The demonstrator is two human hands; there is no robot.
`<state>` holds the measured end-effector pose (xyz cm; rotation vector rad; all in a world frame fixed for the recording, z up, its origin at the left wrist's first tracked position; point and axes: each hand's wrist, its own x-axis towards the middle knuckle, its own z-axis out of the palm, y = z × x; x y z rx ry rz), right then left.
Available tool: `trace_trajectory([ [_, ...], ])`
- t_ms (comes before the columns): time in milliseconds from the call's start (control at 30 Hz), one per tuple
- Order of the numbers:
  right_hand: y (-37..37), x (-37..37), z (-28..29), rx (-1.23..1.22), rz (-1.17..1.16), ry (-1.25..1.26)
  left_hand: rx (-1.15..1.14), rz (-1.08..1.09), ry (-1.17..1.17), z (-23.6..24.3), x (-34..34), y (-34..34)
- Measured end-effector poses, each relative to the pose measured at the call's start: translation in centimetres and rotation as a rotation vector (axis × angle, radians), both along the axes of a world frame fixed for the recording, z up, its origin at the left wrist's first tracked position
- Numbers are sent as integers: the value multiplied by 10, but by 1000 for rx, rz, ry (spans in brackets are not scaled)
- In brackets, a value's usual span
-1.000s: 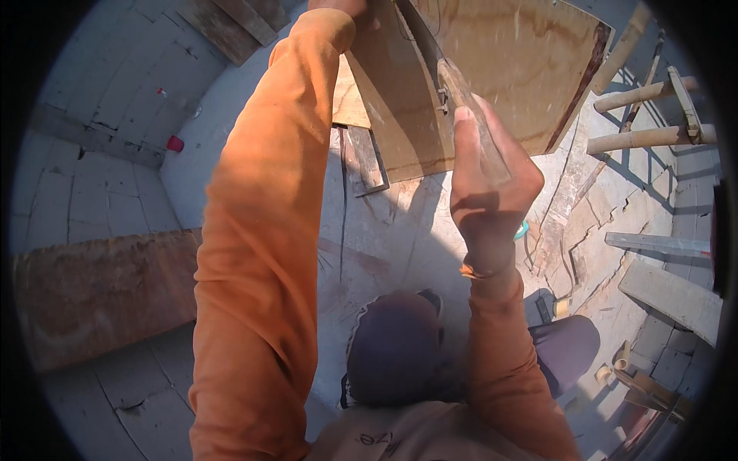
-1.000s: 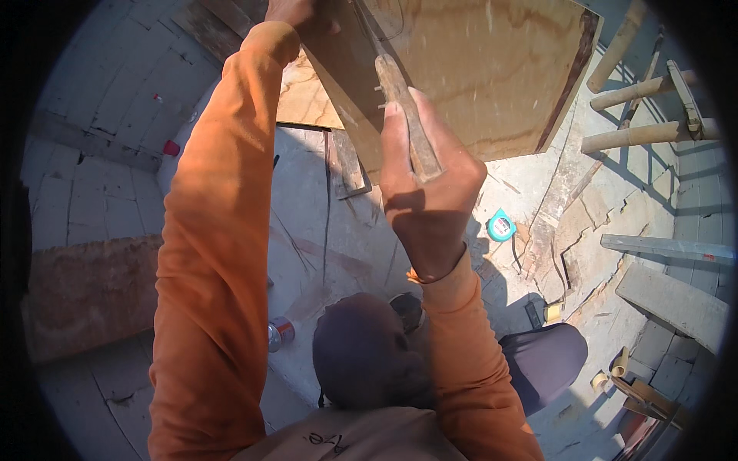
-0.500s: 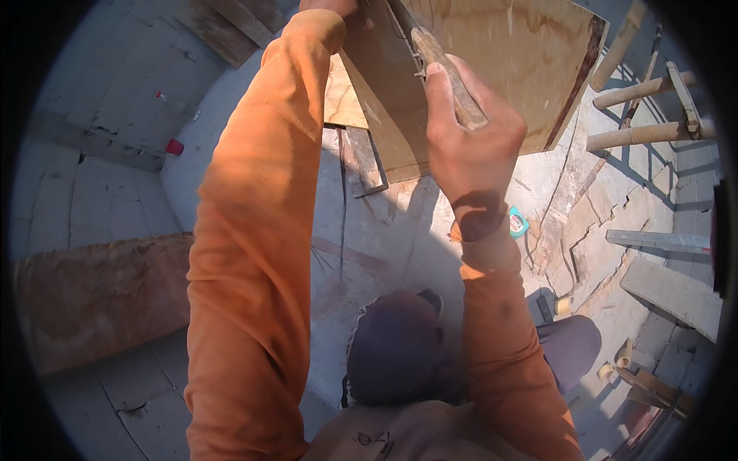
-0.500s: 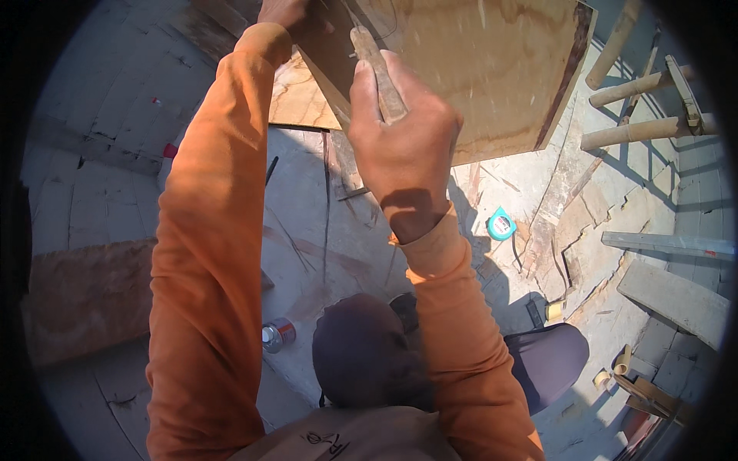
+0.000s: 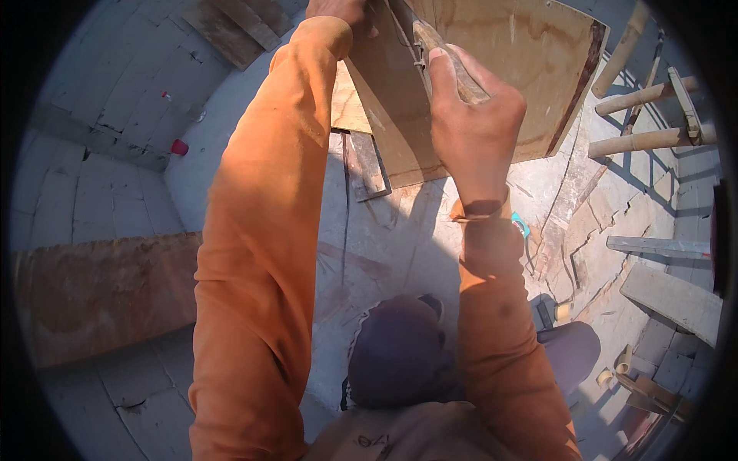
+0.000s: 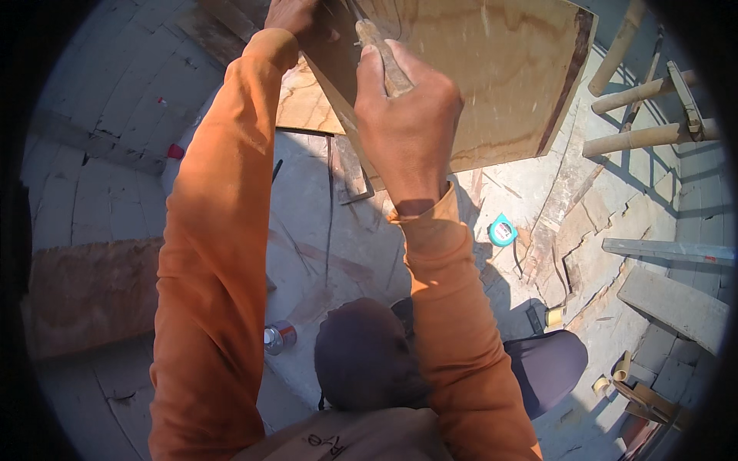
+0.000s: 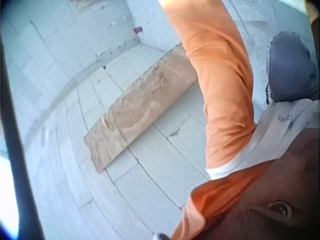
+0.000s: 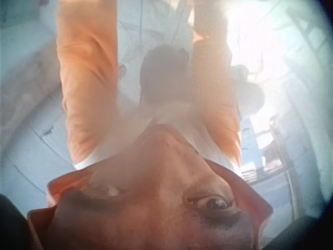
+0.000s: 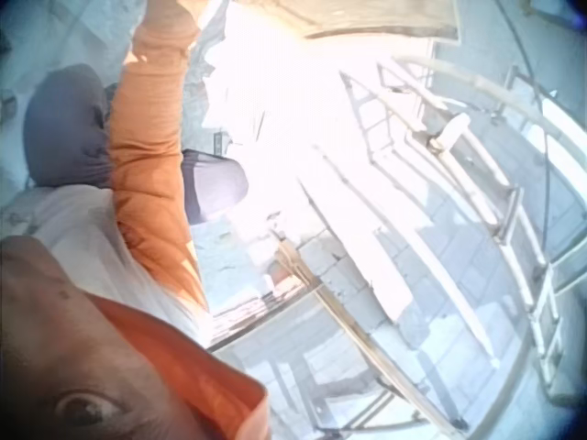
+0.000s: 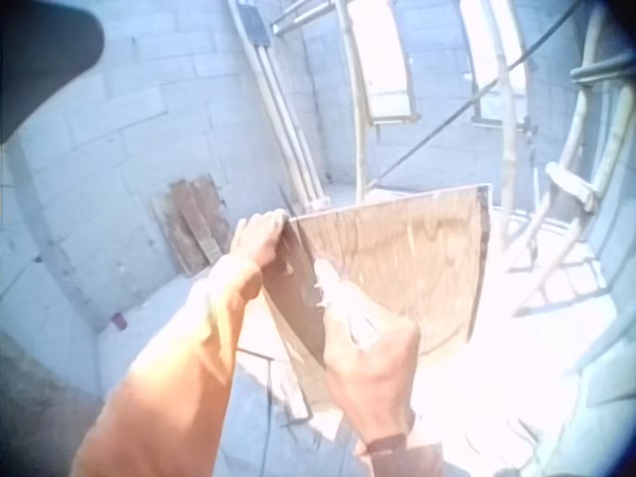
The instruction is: The person holds a piece of plywood upright and uses a hand saw to cut along a marked line.
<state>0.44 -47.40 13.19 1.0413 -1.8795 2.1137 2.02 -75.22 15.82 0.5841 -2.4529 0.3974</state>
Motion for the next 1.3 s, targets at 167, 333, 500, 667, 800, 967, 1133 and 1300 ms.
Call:
trace_trajectory([
  [167,96,48,-58,177,-46,-23,152,107,-169,16,-3,6],
  [333,76,36,-44,82,28,-14,153,120,-166,17,4,14],
  [500,-1,3,-2,53,57,-81,77,37,-47,0,3,-2],
  [667,105,50,-64,133,-27,48,247,165,-236,24,-2,9],
  [800,83,42,-42,185,-13,37,170,165,-169,20,3,12],
  [967,-4,1,1,28,19,81,133,102,-98,16,1,8],
  [1133,103,47,-48,173,-4,94,172,161,-150,18,-1,10],
  [1300,52,18,-22,141,12,56,174,118,-131,16,-14,18],
])
